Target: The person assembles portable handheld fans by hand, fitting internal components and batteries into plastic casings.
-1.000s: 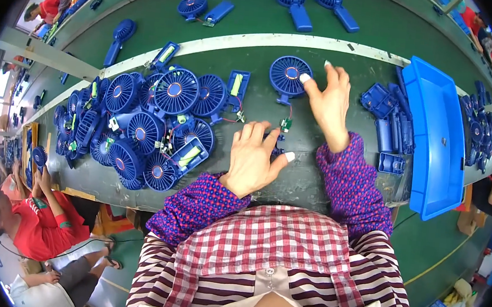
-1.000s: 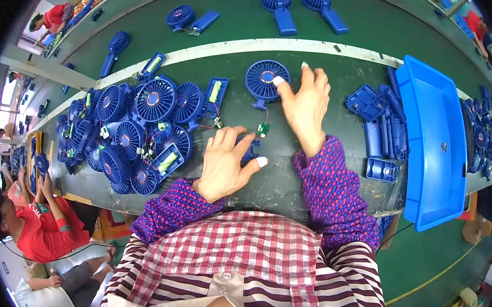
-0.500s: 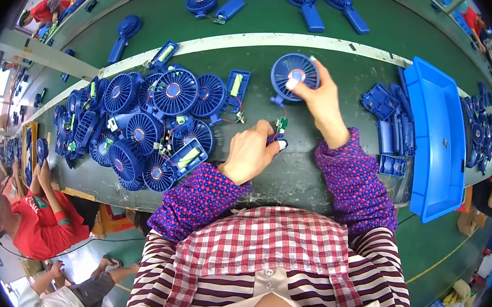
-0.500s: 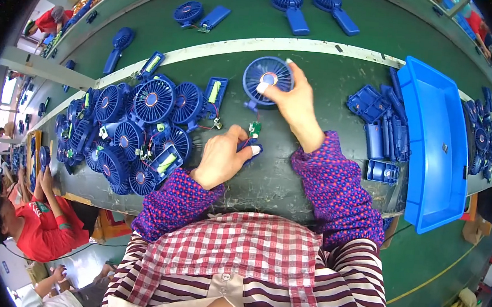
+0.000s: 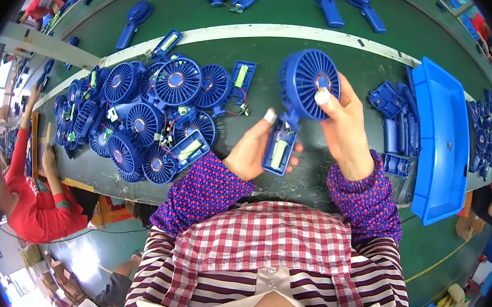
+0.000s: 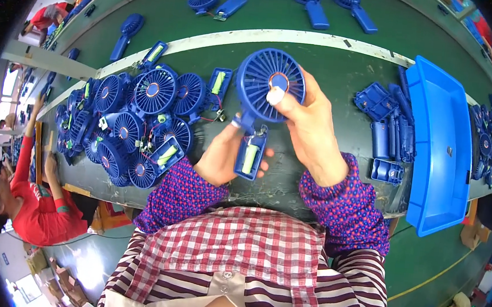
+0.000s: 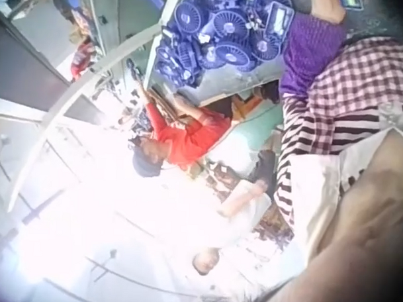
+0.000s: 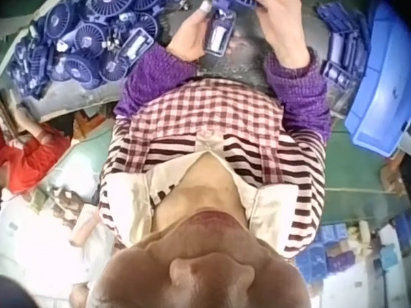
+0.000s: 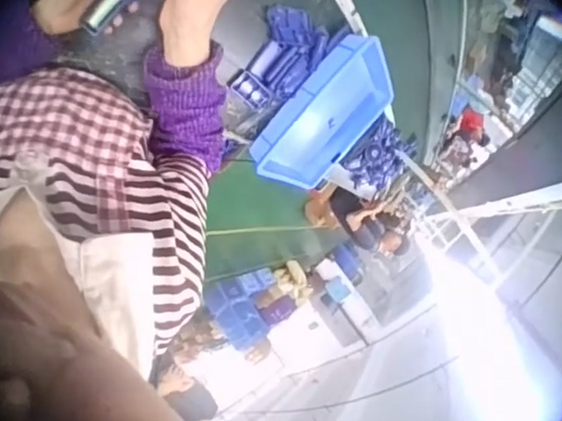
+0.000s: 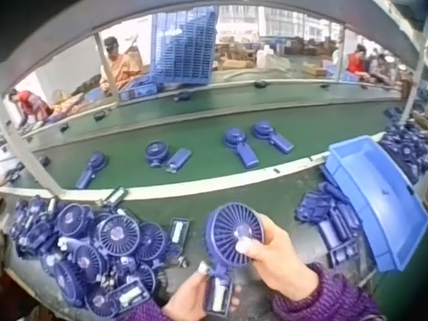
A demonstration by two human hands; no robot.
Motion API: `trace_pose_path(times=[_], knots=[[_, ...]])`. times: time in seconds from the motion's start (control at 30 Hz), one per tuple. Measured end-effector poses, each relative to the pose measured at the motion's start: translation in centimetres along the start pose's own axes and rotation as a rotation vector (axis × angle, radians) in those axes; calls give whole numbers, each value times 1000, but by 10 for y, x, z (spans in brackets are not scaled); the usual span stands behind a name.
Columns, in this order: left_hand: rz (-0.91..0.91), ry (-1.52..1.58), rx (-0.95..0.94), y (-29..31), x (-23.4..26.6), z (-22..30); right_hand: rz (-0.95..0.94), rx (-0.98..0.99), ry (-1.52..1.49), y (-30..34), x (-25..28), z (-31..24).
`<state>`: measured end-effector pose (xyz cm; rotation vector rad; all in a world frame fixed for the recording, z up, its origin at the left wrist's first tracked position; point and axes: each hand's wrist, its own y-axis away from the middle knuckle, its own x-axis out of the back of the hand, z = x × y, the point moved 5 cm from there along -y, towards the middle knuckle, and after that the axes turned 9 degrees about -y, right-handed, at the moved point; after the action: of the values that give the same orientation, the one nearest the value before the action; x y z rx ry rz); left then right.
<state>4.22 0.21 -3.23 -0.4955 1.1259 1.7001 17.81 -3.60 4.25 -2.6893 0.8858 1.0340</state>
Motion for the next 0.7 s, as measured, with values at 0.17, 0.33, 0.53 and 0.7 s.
trace_pose_path(times=[0.17, 0.33, 0.53, 0.7], knots=[[254, -241, -125, 4, 13, 16, -65, -50, 15, 10, -4, 8], [354, -476, -293, 15, 2, 30, 37, 86, 209, -11, 17, 6], [256, -591, -311, 16, -2, 26, -133, 115, 459, -19, 4, 20], [241, -522, -384, 19, -4, 34, -146, 95, 407, -27, 12, 27]])
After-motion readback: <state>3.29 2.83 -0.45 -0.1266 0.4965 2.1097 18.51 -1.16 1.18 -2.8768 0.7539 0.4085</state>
